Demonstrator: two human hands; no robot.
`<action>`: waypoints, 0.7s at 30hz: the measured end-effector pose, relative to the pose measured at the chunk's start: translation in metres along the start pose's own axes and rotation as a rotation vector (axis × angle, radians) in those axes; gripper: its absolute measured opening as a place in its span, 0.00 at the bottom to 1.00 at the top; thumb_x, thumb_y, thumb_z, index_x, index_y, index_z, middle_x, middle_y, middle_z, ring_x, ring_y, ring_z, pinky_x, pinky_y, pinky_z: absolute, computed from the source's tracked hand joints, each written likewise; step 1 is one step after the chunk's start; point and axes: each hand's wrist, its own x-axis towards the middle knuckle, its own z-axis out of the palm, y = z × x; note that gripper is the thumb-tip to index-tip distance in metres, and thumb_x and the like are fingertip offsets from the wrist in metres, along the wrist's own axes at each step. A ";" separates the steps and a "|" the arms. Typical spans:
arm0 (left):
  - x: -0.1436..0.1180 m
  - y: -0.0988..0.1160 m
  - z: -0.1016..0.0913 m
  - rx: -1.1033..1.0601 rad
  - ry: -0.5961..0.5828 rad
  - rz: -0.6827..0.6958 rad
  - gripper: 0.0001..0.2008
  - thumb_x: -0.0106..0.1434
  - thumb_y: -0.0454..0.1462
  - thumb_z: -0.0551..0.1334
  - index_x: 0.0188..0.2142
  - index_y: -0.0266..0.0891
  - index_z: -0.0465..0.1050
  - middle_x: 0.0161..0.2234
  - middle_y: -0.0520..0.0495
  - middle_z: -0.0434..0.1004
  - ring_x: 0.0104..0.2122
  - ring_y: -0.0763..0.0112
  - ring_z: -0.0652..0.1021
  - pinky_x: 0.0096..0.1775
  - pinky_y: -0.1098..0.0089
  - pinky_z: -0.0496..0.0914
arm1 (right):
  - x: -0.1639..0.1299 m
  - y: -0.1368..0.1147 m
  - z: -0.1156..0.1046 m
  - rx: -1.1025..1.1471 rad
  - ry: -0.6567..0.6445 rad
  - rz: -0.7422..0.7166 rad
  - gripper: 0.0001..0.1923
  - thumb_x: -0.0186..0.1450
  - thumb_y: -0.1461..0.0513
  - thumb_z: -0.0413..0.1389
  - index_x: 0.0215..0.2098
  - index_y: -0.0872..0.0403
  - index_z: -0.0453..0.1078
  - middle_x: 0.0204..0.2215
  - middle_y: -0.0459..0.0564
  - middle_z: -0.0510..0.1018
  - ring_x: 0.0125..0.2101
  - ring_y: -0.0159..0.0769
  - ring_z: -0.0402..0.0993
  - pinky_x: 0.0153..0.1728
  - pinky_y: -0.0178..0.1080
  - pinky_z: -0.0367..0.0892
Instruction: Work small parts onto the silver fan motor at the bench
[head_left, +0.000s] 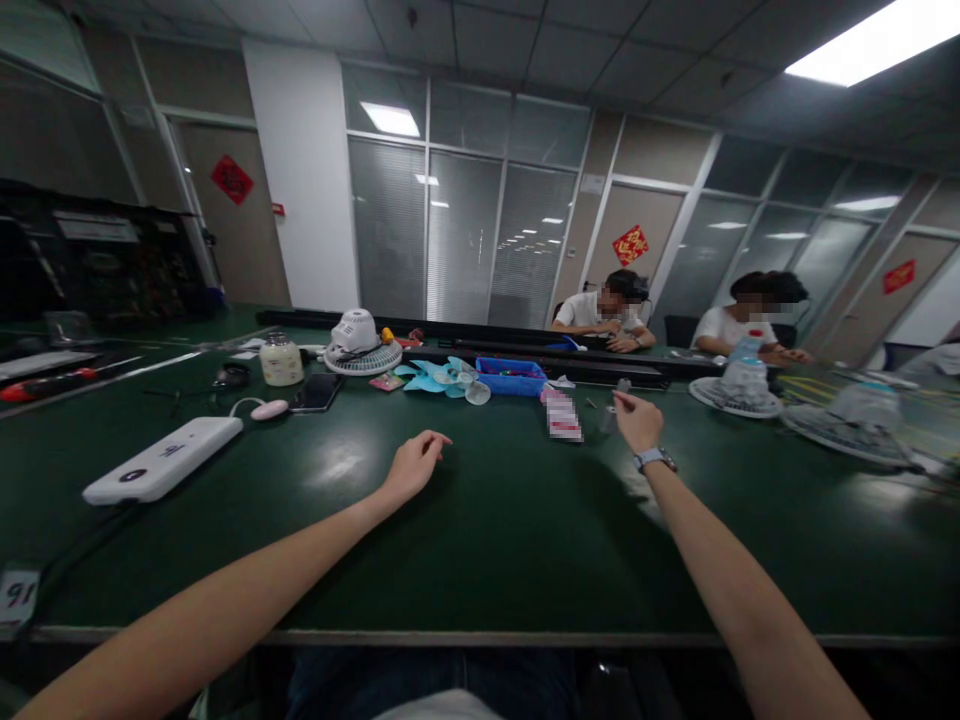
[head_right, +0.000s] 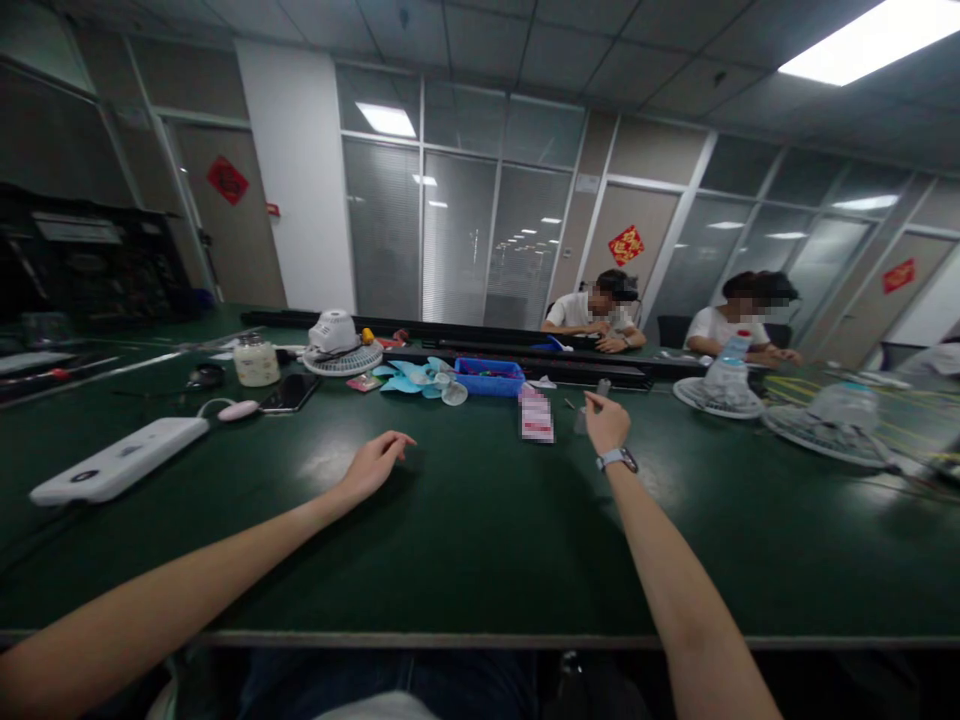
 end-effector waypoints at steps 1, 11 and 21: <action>0.000 0.000 0.000 0.001 -0.002 0.000 0.20 0.64 0.45 0.49 0.42 0.39 0.76 0.29 0.49 0.76 0.32 0.64 0.77 0.33 0.69 0.65 | 0.002 0.007 0.004 -0.002 -0.008 0.011 0.18 0.64 0.59 0.51 0.46 0.53 0.78 0.39 0.56 0.83 0.38 0.45 0.79 0.38 0.42 0.69; -0.003 0.003 -0.002 0.006 -0.026 0.016 0.20 0.65 0.45 0.49 0.42 0.39 0.76 0.29 0.49 0.75 0.32 0.64 0.77 0.34 0.69 0.66 | -0.001 0.026 0.022 -0.035 -0.049 0.024 0.16 0.63 0.58 0.51 0.42 0.52 0.79 0.37 0.54 0.83 0.35 0.43 0.78 0.36 0.41 0.69; -0.002 0.002 -0.001 0.008 -0.031 0.015 0.20 0.65 0.45 0.49 0.42 0.40 0.76 0.29 0.49 0.76 0.32 0.64 0.77 0.33 0.70 0.66 | -0.001 0.025 0.023 -0.083 -0.051 0.003 0.16 0.65 0.58 0.51 0.45 0.53 0.76 0.36 0.56 0.82 0.34 0.44 0.77 0.36 0.41 0.67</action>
